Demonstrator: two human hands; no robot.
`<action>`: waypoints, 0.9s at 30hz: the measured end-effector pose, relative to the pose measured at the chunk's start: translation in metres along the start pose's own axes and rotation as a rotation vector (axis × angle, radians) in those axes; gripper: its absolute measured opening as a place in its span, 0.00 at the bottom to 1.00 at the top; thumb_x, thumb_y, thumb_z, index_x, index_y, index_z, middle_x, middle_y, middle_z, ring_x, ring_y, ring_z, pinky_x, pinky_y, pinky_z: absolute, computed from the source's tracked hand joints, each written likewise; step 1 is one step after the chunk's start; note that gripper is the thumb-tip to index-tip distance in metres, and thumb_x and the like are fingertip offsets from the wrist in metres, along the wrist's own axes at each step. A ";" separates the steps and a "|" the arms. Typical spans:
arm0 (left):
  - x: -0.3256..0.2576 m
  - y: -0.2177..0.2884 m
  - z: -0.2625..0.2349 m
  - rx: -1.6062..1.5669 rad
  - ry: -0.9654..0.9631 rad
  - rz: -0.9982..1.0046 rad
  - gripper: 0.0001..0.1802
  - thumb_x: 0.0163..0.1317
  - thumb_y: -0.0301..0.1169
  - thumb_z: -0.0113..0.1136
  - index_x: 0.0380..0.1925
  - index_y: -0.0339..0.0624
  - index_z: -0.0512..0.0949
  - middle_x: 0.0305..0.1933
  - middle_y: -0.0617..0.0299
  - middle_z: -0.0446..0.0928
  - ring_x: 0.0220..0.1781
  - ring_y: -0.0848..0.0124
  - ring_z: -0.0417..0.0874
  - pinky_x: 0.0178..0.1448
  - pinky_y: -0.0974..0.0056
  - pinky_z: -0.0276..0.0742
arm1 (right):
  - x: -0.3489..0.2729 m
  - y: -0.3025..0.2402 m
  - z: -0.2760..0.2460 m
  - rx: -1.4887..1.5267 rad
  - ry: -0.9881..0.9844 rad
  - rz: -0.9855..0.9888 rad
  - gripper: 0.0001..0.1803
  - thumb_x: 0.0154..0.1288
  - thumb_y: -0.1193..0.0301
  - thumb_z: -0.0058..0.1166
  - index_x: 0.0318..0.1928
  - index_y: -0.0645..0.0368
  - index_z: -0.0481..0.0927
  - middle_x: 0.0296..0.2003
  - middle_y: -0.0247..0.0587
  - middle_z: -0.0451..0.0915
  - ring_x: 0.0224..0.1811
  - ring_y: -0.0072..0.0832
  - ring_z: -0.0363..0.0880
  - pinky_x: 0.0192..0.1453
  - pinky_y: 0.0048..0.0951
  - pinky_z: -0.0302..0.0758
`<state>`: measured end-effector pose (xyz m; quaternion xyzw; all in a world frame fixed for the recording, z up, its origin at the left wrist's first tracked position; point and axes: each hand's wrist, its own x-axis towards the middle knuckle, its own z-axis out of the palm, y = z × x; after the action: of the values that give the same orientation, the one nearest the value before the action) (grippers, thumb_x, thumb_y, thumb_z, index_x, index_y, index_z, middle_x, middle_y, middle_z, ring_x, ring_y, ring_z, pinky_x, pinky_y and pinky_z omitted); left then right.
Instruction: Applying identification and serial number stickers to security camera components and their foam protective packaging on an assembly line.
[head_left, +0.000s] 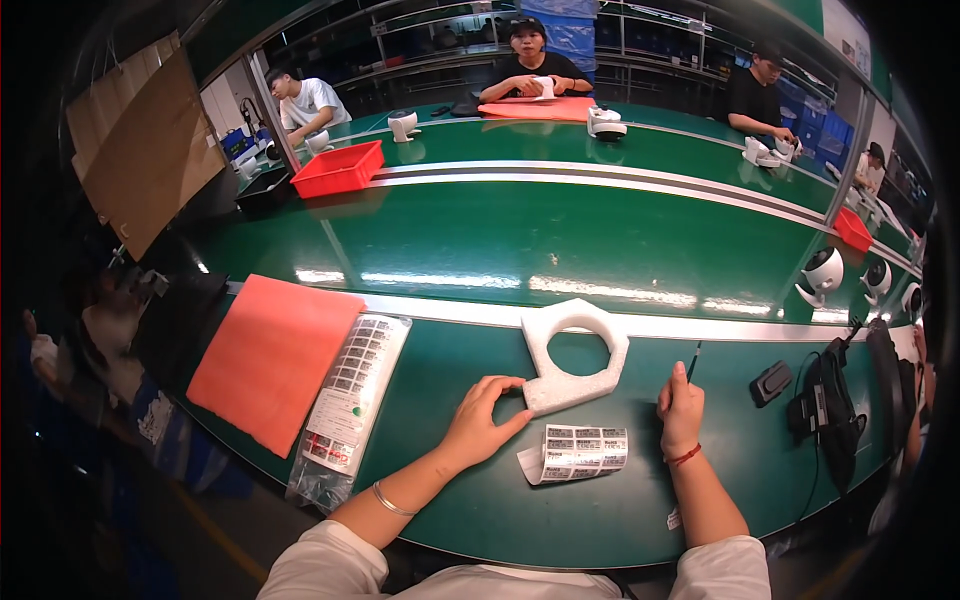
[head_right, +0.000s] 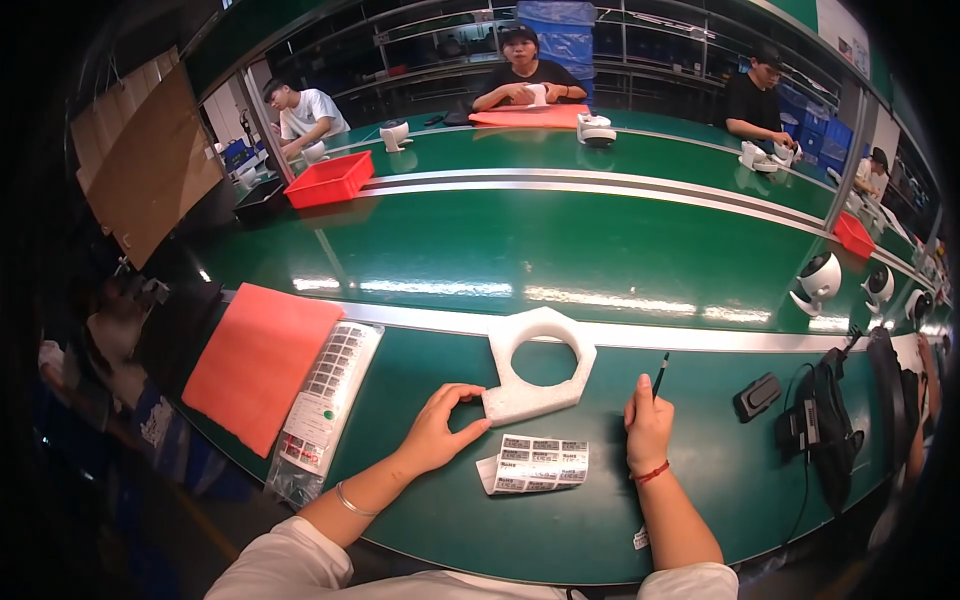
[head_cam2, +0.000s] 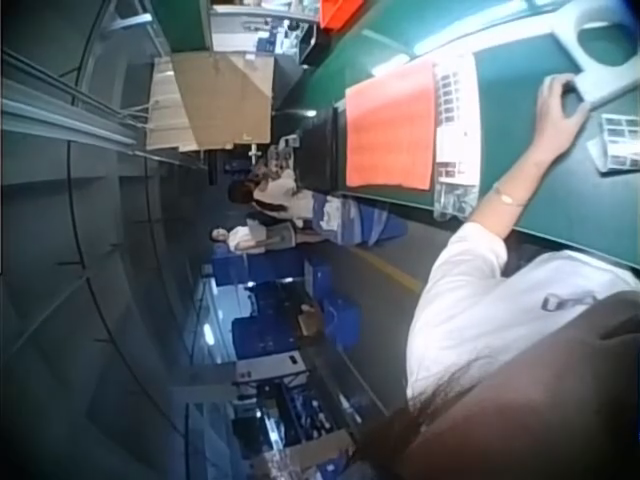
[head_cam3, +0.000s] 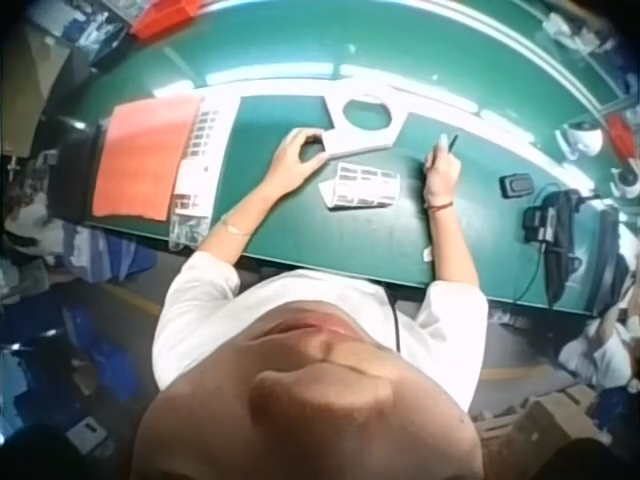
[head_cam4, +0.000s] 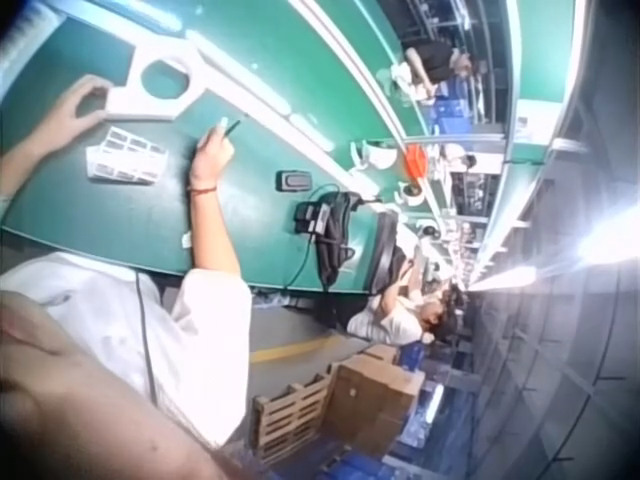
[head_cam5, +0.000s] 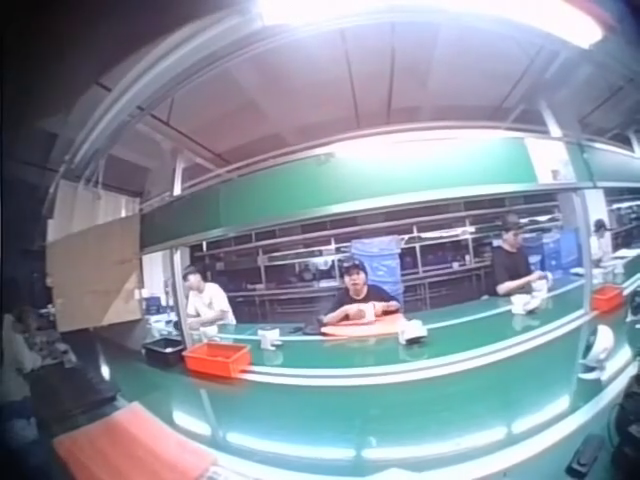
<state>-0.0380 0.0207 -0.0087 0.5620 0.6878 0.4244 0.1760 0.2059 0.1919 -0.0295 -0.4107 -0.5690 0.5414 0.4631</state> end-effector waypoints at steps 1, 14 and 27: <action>0.000 0.000 0.000 -0.001 0.001 -0.001 0.24 0.57 0.39 0.65 0.53 0.42 0.73 0.54 0.56 0.72 0.57 0.60 0.74 0.62 0.59 0.68 | 0.000 0.000 0.000 -0.032 -0.001 -0.020 0.34 0.75 0.50 0.40 0.11 0.54 0.62 0.09 0.26 0.58 0.12 0.17 0.54 0.18 0.22 0.51; 0.001 -0.004 0.001 -0.026 0.030 0.002 0.28 0.57 0.37 0.67 0.56 0.42 0.71 0.53 0.57 0.73 0.57 0.62 0.74 0.62 0.60 0.69 | -0.008 0.000 0.012 -0.268 -0.052 -0.510 0.22 0.73 0.68 0.48 0.20 0.64 0.70 0.20 0.33 0.70 0.22 0.20 0.64 0.27 0.25 0.61; 0.000 -0.001 0.000 0.015 -0.007 -0.001 0.26 0.58 0.39 0.65 0.56 0.44 0.72 0.54 0.57 0.72 0.58 0.60 0.73 0.63 0.59 0.68 | -0.010 -0.003 0.016 -0.650 -0.119 -0.388 0.16 0.57 0.68 0.62 0.19 0.62 0.73 0.19 0.43 0.72 0.21 0.40 0.71 0.27 0.37 0.67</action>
<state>-0.0392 0.0206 -0.0096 0.5645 0.6906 0.4171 0.1742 0.1928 0.1777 -0.0269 -0.3886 -0.8042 0.2579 0.3685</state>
